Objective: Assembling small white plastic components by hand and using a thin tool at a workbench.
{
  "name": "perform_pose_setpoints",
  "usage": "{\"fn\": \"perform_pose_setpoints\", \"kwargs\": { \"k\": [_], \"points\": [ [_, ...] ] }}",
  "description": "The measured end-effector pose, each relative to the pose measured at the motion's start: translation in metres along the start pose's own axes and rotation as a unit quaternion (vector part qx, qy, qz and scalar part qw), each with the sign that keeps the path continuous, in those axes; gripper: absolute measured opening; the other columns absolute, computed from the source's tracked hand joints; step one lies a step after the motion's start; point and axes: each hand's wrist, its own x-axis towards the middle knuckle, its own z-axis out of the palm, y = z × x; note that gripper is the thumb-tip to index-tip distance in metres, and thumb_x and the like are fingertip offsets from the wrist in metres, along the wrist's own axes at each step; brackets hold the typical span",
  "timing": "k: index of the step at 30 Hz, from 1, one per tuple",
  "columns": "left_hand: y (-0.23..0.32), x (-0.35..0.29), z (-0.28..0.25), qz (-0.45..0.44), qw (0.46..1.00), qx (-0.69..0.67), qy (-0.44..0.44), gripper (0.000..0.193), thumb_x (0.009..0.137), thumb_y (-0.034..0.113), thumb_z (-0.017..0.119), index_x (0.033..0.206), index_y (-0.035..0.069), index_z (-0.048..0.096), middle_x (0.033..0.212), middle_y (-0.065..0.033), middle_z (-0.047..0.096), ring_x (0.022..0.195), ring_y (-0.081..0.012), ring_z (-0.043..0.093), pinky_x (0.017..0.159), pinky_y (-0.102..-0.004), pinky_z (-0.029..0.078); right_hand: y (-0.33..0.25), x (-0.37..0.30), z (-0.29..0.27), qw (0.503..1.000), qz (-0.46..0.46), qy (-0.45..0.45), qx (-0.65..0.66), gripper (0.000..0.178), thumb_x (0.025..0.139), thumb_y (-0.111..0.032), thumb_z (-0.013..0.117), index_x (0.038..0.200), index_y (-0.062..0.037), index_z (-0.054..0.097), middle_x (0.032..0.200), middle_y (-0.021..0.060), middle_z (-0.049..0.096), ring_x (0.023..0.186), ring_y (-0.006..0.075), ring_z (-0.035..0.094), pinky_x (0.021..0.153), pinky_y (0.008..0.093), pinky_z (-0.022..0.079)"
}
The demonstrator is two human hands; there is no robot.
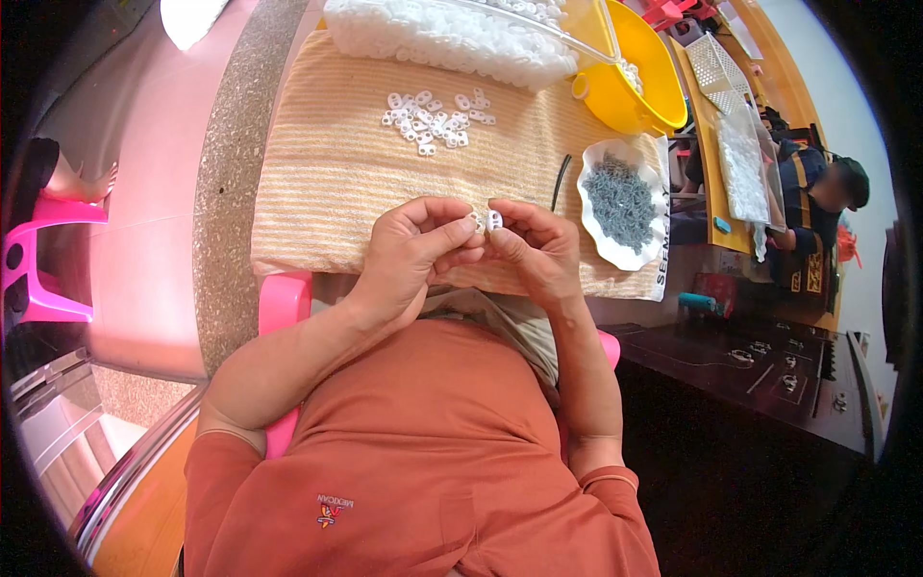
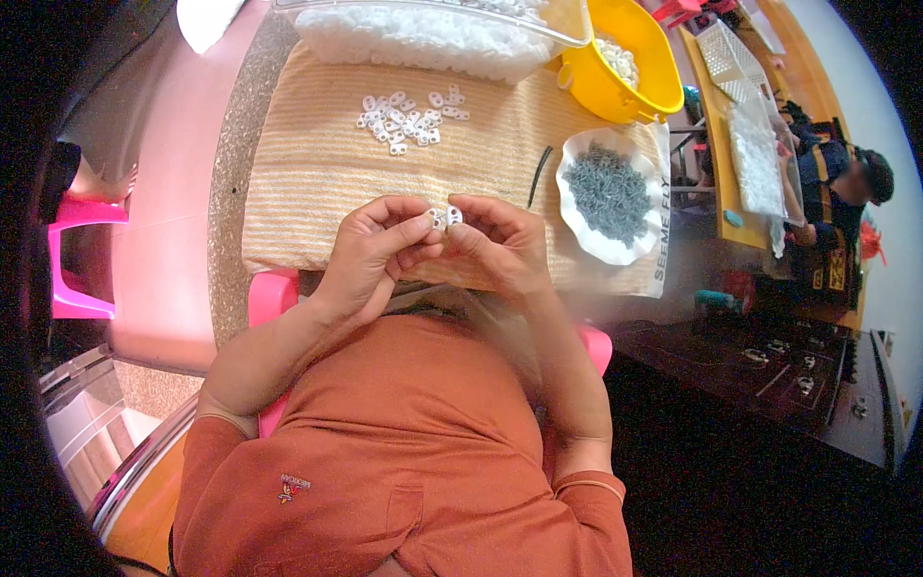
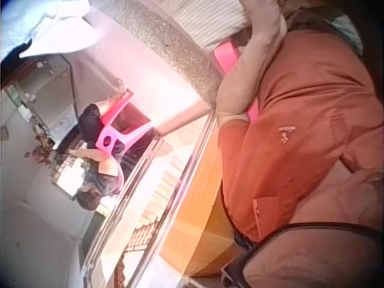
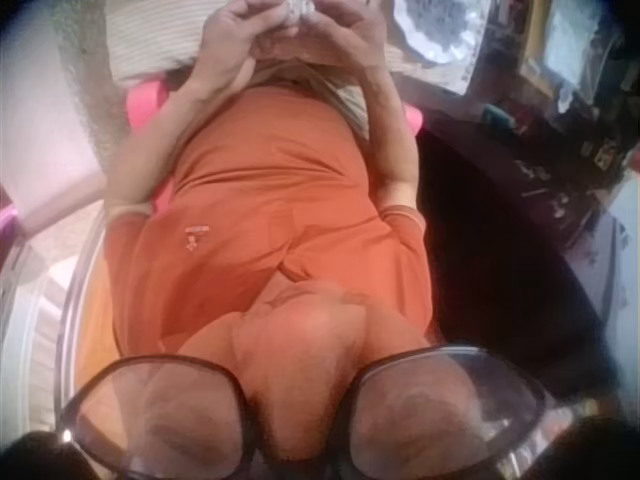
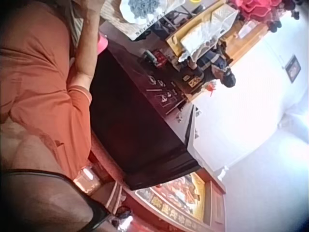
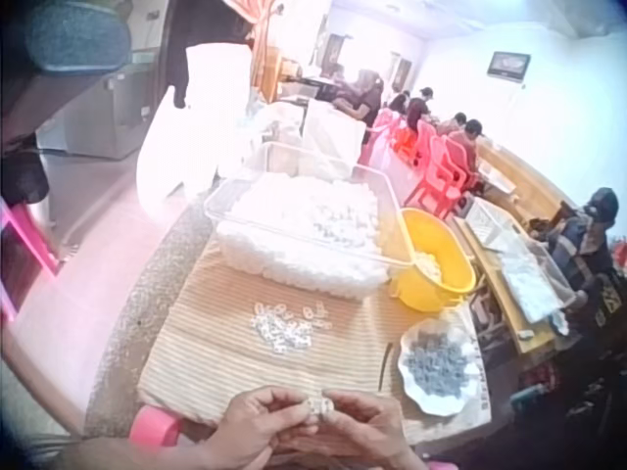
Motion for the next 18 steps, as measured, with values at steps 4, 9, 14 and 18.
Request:
{"fn": "perform_pose_setpoints", "kwargs": {
  "k": [4,9,14,18],
  "points": [
    [0.0004,-0.0001,0.0004,-0.003,1.0,0.008,0.0,0.011,0.089,0.005,0.062,0.099,0.002,0.061,0.088,-0.0074,0.066,0.077,-0.0132,0.066,0.072,-0.0233,0.057,0.0001,-0.0004,0.0,1.0,-0.007,0.006,-0.006,0.03,0.087,-0.002,0.066,0.116,0.0026,0.061,0.094,0.0039,0.066,0.083,0.0085,0.062,0.074,0.0213,0.051],
    [0.0013,-0.0011,0.0009,-0.009,1.0,0.019,0.003,0.011,0.089,0.006,0.062,0.1,0.002,0.061,0.088,-0.0073,0.066,0.077,-0.0131,0.066,0.072,-0.0232,0.056,-0.0025,-0.0008,-0.0013,1.0,-0.005,0.01,-0.013,0.031,0.086,-0.002,0.066,0.117,0.002,0.061,0.094,0.0028,0.066,0.083,0.0078,0.061,0.074,0.0213,0.051],
    [0.0003,-0.0009,0.0006,-0.007,1.0,0.025,0.002,0.013,0.089,0.006,0.062,0.101,0.001,0.06,0.089,-0.0075,0.065,0.078,-0.0131,0.065,0.073,-0.024,0.056,-0.0033,-0.0009,-0.0034,0.999,-0.002,0.017,-0.045,0.031,0.086,-0.001,0.066,0.117,0.0012,0.062,0.092,0.0015,0.065,0.082,0.0072,0.06,0.074,0.0212,0.051],
    [0.0,-0.0006,-0.0006,-0.012,0.999,0.035,0.002,0.014,0.089,0.006,0.062,0.102,0.001,0.06,0.089,-0.0075,0.065,0.078,-0.0132,0.065,0.073,-0.0243,0.056,-0.0031,-0.001,-0.004,0.999,-0.007,0.012,-0.041,0.031,0.086,-0.002,0.067,0.116,0.001,0.062,0.093,0.0017,0.065,0.082,0.0073,0.061,0.074,0.0212,0.051]
  ]
}}
